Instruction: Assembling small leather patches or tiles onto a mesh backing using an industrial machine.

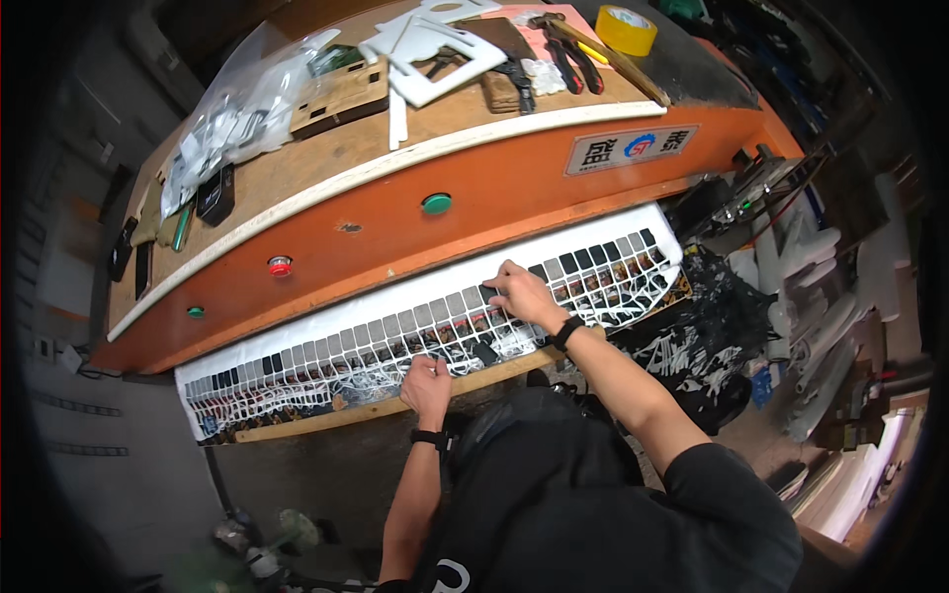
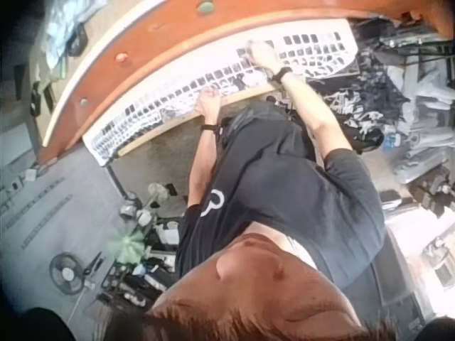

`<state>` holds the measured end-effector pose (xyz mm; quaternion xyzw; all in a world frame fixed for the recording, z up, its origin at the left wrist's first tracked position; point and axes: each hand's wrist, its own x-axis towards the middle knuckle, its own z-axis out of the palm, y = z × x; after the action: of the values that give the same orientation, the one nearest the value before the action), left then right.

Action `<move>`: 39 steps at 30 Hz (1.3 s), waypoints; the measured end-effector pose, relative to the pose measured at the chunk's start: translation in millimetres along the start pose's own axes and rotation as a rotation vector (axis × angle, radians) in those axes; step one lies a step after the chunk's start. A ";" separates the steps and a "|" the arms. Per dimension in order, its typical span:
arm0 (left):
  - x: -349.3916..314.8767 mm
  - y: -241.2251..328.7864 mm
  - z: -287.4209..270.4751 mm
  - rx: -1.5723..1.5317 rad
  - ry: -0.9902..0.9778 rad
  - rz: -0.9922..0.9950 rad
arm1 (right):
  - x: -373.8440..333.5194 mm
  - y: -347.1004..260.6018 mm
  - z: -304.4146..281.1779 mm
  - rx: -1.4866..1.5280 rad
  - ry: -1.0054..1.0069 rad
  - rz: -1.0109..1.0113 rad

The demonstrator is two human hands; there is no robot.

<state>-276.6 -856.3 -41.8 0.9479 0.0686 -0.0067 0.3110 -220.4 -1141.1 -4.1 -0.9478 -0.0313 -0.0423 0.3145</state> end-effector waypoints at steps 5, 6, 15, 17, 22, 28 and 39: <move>-9.4 6.6 25.8 -0.490 -0.036 0.168 | 0.3 4.7 11.1 0.066 0.130 -0.107; -11.2 20.8 32.7 -0.442 -0.027 0.237 | 0.3 8.5 13.3 0.075 0.131 -0.108; -17.8 46.6 43.6 -0.196 -0.083 0.269 | 11.5 6.4 16.3 0.056 0.045 -0.098; -22.1 56.3 44.1 -0.240 -0.112 0.199 | 13.2 13.7 19.7 0.008 0.059 -0.094; -32.3 83.2 37.3 -0.282 0.143 0.291 | 12.6 23.2 22.8 -0.005 0.049 -0.067; -16.7 41.9 51.2 -0.614 0.094 -0.001 | 2.7 17.7 12.4 0.135 0.115 -0.111; 12.2 123.8 49.0 -0.383 0.079 0.550 | -40.3 132.6 -73.4 0.580 0.319 0.524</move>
<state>-246.4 -982.3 -9.1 0.8549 -0.1776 0.1274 0.4706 -253.4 -1292.5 -28.3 -0.7776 0.2490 -0.0964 0.5693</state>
